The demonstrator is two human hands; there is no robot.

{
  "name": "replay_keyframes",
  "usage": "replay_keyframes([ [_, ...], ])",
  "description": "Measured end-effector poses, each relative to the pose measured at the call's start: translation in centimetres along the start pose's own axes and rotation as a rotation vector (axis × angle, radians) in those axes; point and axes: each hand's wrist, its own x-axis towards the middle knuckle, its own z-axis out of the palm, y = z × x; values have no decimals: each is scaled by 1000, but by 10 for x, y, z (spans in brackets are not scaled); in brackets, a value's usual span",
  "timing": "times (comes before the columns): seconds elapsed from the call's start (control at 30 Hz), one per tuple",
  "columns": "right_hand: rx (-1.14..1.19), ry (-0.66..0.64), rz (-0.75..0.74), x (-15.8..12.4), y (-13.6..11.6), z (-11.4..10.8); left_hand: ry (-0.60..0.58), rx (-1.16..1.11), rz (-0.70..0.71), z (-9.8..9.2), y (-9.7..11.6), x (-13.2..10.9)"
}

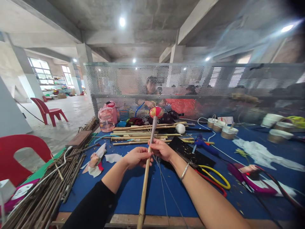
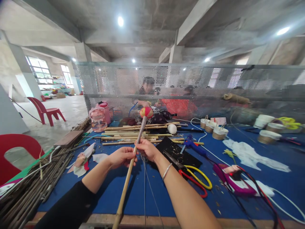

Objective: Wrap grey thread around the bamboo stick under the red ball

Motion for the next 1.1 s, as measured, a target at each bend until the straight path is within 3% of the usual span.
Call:
replay_keyframes([
  [0.13,-30,34,-5,4,5,0,213,157,142,7,-9,9],
  [0.27,-55,55,-23,4,7,2,415,503,339,8,-18,14],
  [0.37,-50,76,-45,3,9,5,435,651,349,7,-20,13],
  [0.57,-67,123,-44,2,15,8,393,716,308,10,-19,10],
  [0.73,-93,107,-87,4,19,9,499,779,240,7,-15,9],
  [0.8,-79,101,-107,4,17,8,471,726,218,4,-14,9],
  [1.0,55,-25,-31,-3,9,-2,66,221,164,1,-11,8],
  [1.1,1,2,-16,-2,9,-3,64,177,122,0,-11,8],
])
